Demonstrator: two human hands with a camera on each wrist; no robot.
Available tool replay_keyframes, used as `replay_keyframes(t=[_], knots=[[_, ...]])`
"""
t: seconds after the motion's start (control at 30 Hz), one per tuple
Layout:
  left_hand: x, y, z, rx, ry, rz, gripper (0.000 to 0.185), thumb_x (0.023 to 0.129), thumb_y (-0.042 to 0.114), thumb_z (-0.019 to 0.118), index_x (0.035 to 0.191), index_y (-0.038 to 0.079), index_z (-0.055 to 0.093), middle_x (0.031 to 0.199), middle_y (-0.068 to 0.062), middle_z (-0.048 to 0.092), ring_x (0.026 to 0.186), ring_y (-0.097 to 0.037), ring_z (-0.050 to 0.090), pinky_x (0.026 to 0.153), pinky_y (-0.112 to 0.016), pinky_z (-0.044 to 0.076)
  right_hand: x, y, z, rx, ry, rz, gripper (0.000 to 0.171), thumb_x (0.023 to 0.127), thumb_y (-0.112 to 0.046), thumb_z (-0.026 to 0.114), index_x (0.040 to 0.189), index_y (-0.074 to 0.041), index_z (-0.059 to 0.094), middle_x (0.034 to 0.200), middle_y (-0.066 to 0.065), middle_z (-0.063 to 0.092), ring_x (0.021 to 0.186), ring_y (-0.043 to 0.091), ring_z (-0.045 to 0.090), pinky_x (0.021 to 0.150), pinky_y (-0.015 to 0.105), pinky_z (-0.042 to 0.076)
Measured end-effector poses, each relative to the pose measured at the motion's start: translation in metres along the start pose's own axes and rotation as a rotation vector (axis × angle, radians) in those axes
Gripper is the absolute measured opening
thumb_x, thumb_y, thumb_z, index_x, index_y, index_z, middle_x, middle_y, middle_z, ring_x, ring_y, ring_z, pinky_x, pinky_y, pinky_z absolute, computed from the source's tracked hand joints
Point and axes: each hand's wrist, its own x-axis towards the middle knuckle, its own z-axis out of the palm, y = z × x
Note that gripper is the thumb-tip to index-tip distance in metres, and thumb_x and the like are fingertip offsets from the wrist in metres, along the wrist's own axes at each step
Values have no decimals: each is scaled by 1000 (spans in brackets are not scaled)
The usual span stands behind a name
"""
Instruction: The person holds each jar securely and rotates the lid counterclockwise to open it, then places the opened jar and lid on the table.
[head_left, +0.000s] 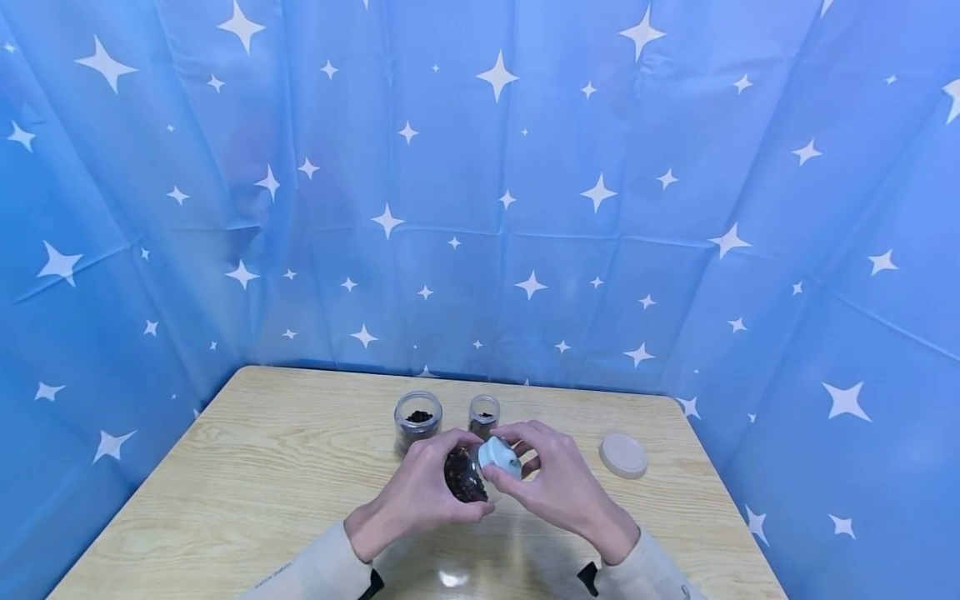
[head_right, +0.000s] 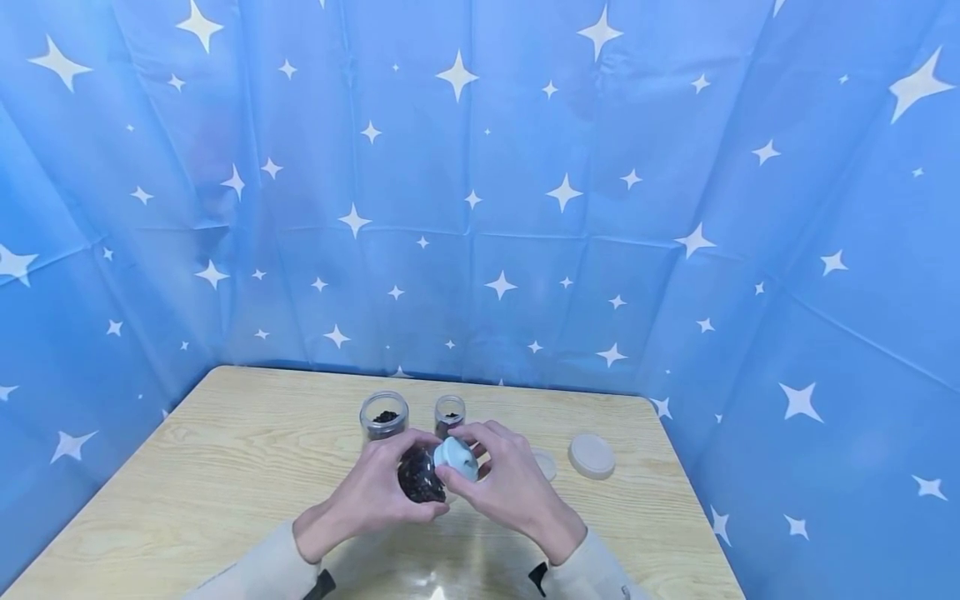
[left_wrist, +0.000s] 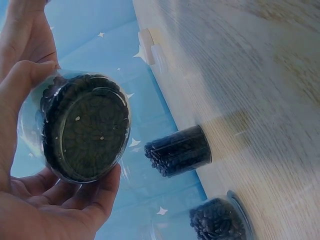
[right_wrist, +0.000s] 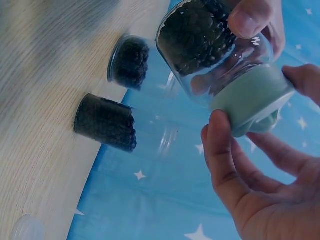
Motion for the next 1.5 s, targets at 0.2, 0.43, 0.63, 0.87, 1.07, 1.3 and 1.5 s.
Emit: replay_keyframes(t=[0.2, 0.43, 0.63, 0.87, 1.07, 1.3, 1.5], knots=[[0, 0, -1, 1, 1, 1, 76, 76, 39, 108, 141, 19, 74, 127, 10, 82, 109, -7, 75, 96, -27, 64, 1, 0, 0, 9, -2, 1, 42, 103, -39, 91, 139, -19, 81, 126, 0, 83, 102, 12, 80, 78, 25, 69], [-1, 1, -2, -1, -1, -10, 77, 76, 39, 108, 142, 19, 74, 129, 8, 83, 110, -8, 76, 96, -27, 64, 1, 3, 0, 19, -9, -12, 41, 103, -38, 91, 139, -22, 80, 129, -2, 82, 105, 10, 79, 81, 25, 69], [-2, 1, -3, 7, 4, 10, 78, 76, 38, 109, 142, 18, 74, 131, 7, 83, 112, -9, 77, 98, -29, 65, 0, 9, 0, 32, -17, -91, 44, 103, -33, 92, 143, -22, 79, 130, -4, 80, 108, 11, 78, 86, 28, 71], [-3, 0, -1, 6, -3, 28, 79, 75, 37, 109, 143, 16, 75, 130, 4, 84, 111, -9, 77, 98, -29, 65, -2, 17, -4, 14, -63, -239, 56, 96, -17, 95, 149, -17, 75, 140, -5, 75, 121, 11, 76, 98, 34, 71], [-4, 0, 0, 9, -15, 26, 80, 75, 37, 109, 143, 15, 74, 128, 5, 84, 110, -8, 76, 98, -28, 64, -3, 20, -8, -18, -82, -326, 61, 94, -12, 95, 150, -17, 73, 146, -3, 74, 124, 13, 76, 100, 34, 69], [-2, 1, -2, 8, -18, 23, 81, 75, 38, 109, 145, 15, 74, 129, 4, 84, 111, -9, 76, 99, -29, 65, 0, 23, -9, -9, -95, -365, 63, 94, -9, 95, 152, -16, 71, 149, 1, 73, 127, 18, 77, 101, 34, 69], [-4, 1, -3, 10, -16, 18, 80, 76, 38, 109, 144, 15, 74, 128, 5, 84, 110, -8, 76, 99, -29, 64, 1, 23, -10, -15, -110, -376, 62, 95, -11, 94, 153, -15, 71, 150, 1, 73, 128, 18, 76, 99, 34, 69]])
